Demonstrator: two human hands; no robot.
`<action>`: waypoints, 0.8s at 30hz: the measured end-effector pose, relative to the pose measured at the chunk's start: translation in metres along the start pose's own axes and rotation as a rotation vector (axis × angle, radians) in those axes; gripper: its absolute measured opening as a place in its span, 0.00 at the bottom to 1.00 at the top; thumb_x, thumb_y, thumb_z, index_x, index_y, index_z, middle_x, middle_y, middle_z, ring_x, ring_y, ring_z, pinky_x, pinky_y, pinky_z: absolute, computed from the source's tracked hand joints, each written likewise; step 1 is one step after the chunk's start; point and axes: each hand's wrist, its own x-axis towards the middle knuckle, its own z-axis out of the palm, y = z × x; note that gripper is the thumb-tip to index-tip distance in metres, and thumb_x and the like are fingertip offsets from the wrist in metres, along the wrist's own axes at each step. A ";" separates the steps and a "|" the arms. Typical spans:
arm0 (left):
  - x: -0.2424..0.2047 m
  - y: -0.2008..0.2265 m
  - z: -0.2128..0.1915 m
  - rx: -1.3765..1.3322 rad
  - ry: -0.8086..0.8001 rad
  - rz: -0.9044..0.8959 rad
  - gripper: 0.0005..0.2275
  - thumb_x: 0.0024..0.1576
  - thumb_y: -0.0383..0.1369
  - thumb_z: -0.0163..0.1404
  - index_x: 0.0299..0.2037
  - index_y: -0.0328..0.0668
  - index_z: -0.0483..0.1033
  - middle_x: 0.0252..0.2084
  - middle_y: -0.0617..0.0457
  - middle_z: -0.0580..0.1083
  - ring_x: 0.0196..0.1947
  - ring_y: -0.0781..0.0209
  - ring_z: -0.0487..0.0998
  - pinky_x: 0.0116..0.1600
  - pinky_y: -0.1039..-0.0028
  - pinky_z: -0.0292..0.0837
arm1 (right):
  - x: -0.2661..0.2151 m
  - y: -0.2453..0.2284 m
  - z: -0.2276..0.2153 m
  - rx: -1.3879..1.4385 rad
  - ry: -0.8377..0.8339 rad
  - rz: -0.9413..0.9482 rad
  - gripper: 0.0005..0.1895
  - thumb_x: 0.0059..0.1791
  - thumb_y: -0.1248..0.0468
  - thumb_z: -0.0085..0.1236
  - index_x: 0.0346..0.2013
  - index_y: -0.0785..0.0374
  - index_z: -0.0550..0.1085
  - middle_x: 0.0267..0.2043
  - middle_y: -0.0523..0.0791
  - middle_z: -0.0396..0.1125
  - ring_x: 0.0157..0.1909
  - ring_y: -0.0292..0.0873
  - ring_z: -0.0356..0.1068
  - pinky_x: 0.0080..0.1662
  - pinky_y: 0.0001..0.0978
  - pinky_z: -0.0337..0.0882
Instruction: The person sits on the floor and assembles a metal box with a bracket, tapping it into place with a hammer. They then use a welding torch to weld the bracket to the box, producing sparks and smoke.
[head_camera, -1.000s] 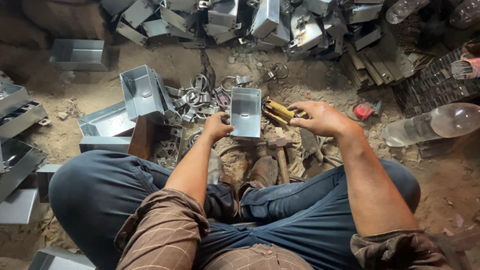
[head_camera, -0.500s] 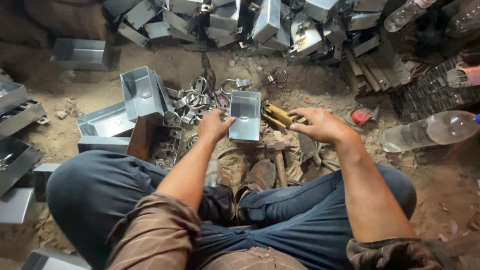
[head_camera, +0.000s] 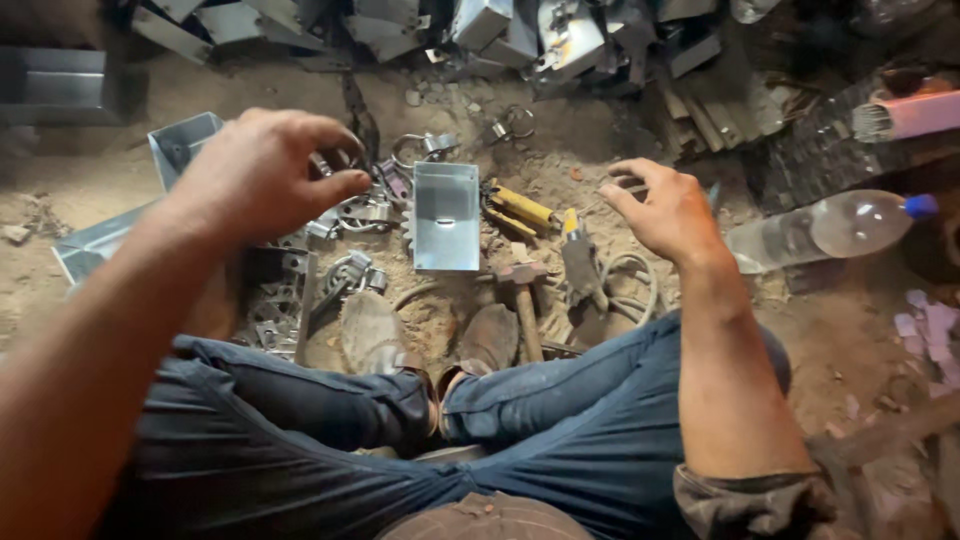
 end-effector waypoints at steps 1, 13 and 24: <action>-0.001 -0.004 0.006 -0.038 0.007 -0.030 0.20 0.53 0.46 0.59 0.53 0.48 0.81 0.43 0.46 0.81 0.43 0.49 0.83 0.50 0.61 0.76 | 0.000 -0.003 0.003 -0.044 -0.010 -0.005 0.22 0.49 0.51 0.60 0.54 0.58 0.78 0.47 0.50 0.77 0.45 0.46 0.78 0.48 0.37 0.74; 0.020 -0.059 0.029 -0.097 0.040 -0.071 0.16 0.53 0.41 0.60 0.50 0.48 0.82 0.43 0.47 0.81 0.44 0.48 0.82 0.50 0.62 0.75 | 0.010 -0.048 0.023 -0.099 -0.274 0.091 0.30 0.47 0.48 0.60 0.60 0.57 0.74 0.54 0.51 0.74 0.47 0.51 0.78 0.42 0.45 0.78; 0.034 -0.072 0.029 -0.027 -0.069 -0.063 0.15 0.53 0.44 0.60 0.48 0.51 0.82 0.44 0.47 0.81 0.46 0.45 0.80 0.51 0.57 0.74 | 0.010 -0.059 0.057 -0.174 -0.381 -0.171 0.28 0.47 0.48 0.60 0.57 0.60 0.76 0.50 0.53 0.74 0.49 0.52 0.75 0.51 0.43 0.73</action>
